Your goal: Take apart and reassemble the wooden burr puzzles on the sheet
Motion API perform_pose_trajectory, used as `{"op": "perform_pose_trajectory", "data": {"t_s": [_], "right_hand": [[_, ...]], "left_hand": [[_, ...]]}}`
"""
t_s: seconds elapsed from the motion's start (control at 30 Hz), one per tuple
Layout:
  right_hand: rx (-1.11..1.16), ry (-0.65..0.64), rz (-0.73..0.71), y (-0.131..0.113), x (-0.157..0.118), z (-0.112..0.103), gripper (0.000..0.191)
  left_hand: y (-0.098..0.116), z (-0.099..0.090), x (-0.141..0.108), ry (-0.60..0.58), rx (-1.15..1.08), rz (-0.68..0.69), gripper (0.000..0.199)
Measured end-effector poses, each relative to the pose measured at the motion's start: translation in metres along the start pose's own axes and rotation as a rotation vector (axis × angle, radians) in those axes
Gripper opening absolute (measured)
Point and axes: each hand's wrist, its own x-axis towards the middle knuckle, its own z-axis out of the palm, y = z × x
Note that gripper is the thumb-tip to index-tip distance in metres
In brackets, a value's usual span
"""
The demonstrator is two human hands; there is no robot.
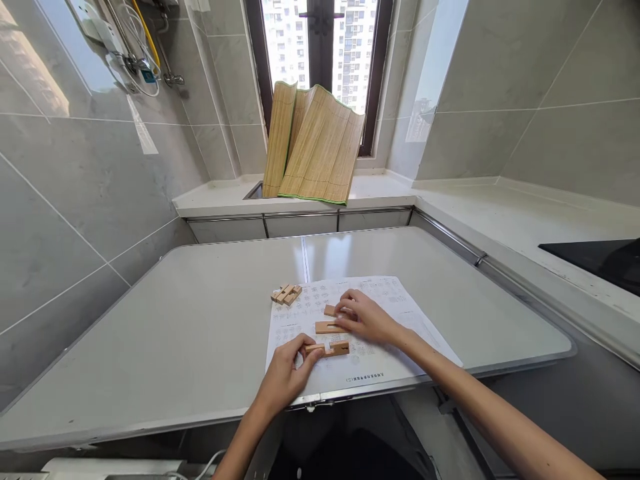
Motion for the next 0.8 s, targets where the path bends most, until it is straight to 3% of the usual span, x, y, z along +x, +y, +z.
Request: {"op": "perform_pose_trajectory", "data": {"t_s": [0.13,0.23,0.4,0.57,0.7,0.8], "right_hand": [[-0.034,0.038,-0.128,-0.010,-0.012,0.011,0.015],[-0.056,0.053,-0.123,-0.011,-0.017,0.019,0.016],[-0.011,0.089,-0.014,-0.011,-0.024,0.028,0.017],[0.054,0.272,0.066,-0.021,-0.032,0.042,0.010],[0.291,0.456,0.211,-0.040,-0.043,0.053,0.018],[0.515,0.480,0.355,-0.055,-0.050,0.060,0.025]], "left_hand": [[-0.004,-0.002,-0.004,-0.023,-0.252,-0.076,0.029],[-0.007,-0.002,-0.003,0.012,-0.400,-0.100,0.031],[-0.007,-0.003,-0.001,0.054,-0.452,-0.122,0.034],[-0.007,-0.003,-0.003,0.047,-0.442,-0.119,0.033],[-0.006,-0.004,-0.004,0.041,-0.435,-0.115,0.033],[-0.005,-0.004,-0.004,0.042,-0.424,-0.111,0.036]]}}
